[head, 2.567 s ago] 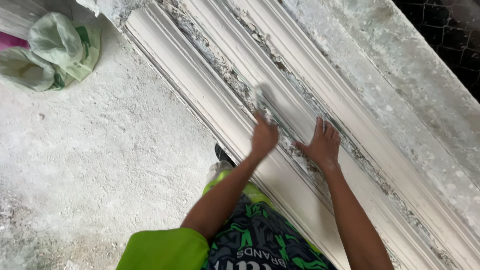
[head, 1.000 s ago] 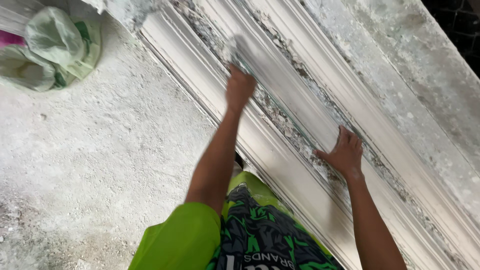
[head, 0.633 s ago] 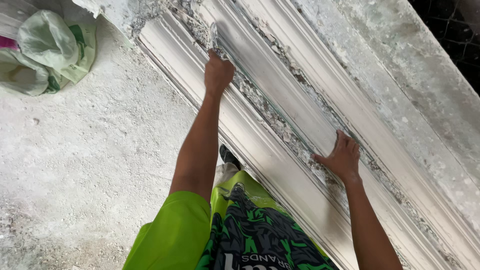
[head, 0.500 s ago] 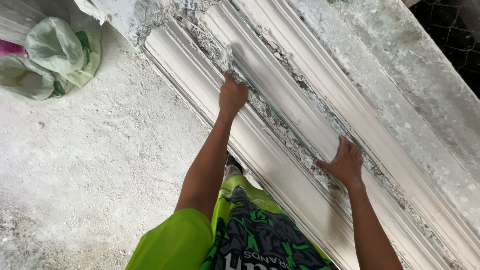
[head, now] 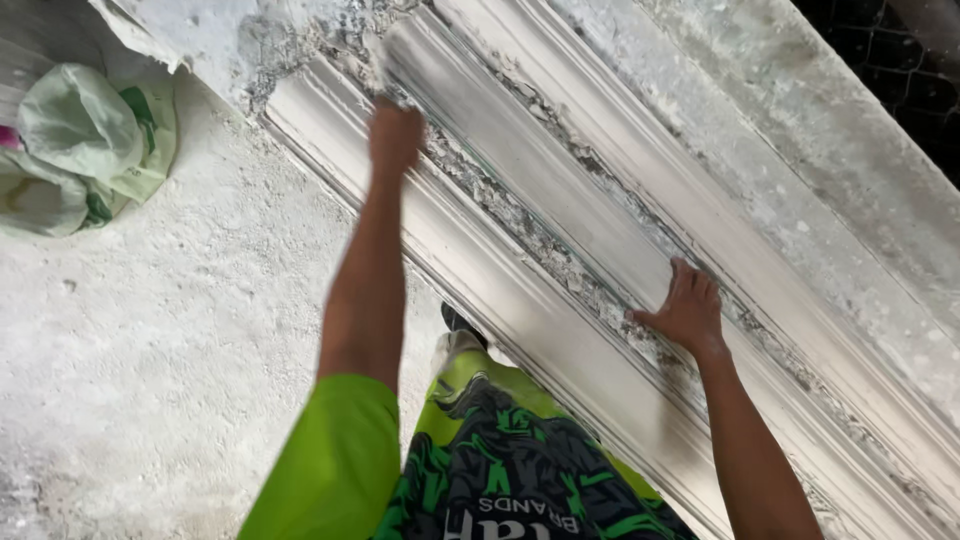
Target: The person scrapes residue out of the grooves of decorative plaster cornice moldings laid on a work surface, using a small handheld scraper. They work along the lengths of the moldings, reposition pieces, and continue scraping different sections and grooves.
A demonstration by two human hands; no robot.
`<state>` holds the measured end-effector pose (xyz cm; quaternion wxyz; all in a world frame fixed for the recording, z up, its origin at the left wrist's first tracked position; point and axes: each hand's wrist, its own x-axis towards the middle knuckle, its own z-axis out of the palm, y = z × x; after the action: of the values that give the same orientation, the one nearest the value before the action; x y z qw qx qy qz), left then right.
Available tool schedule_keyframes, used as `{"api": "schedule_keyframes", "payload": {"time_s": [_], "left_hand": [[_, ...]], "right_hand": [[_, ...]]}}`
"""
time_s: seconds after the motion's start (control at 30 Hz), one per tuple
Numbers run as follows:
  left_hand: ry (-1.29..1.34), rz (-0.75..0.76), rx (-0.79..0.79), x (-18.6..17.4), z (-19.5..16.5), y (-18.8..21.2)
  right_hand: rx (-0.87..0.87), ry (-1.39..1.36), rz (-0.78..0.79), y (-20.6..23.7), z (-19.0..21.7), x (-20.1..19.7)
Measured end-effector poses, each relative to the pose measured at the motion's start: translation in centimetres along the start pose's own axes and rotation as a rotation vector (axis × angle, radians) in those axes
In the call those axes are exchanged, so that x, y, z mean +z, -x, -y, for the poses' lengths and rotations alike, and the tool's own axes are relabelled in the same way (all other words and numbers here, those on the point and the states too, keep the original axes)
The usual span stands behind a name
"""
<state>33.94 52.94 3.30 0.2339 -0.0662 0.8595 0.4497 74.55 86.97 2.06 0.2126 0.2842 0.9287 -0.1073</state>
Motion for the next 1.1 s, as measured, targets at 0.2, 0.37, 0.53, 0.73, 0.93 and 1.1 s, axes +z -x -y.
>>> {"api": "schedule_keyframes", "payload": {"time_s": [0.2,0.37,0.53,0.73,0.93,1.1], "left_hand": [[0.249,-0.043,0.204,-2.6,1.2,1.9],[0.118,0.259,0.391,4.7,8.1,15.1],[-0.117,0.426,0.708,8.5,9.1,23.8],[-0.556,0.659,0.984,14.4,6.9,28.1],[-1.018,0.689,1.287,17.1,4.7,21.9],[-1.062,0.769,1.299,19.7,3.1,22.3]], "right_hand": [[0.039,0.010,0.035,0.2,0.0,-0.1],[-0.001,-0.097,-0.010,1.1,-0.5,0.4],[-0.004,-0.142,-0.124,2.8,-0.2,1.8],[0.016,-0.371,-0.693,11.1,-1.1,8.8],[0.344,-0.333,-0.829,24.8,-8.5,16.8],[0.604,-0.330,-0.713,33.9,-12.8,21.6]]}}
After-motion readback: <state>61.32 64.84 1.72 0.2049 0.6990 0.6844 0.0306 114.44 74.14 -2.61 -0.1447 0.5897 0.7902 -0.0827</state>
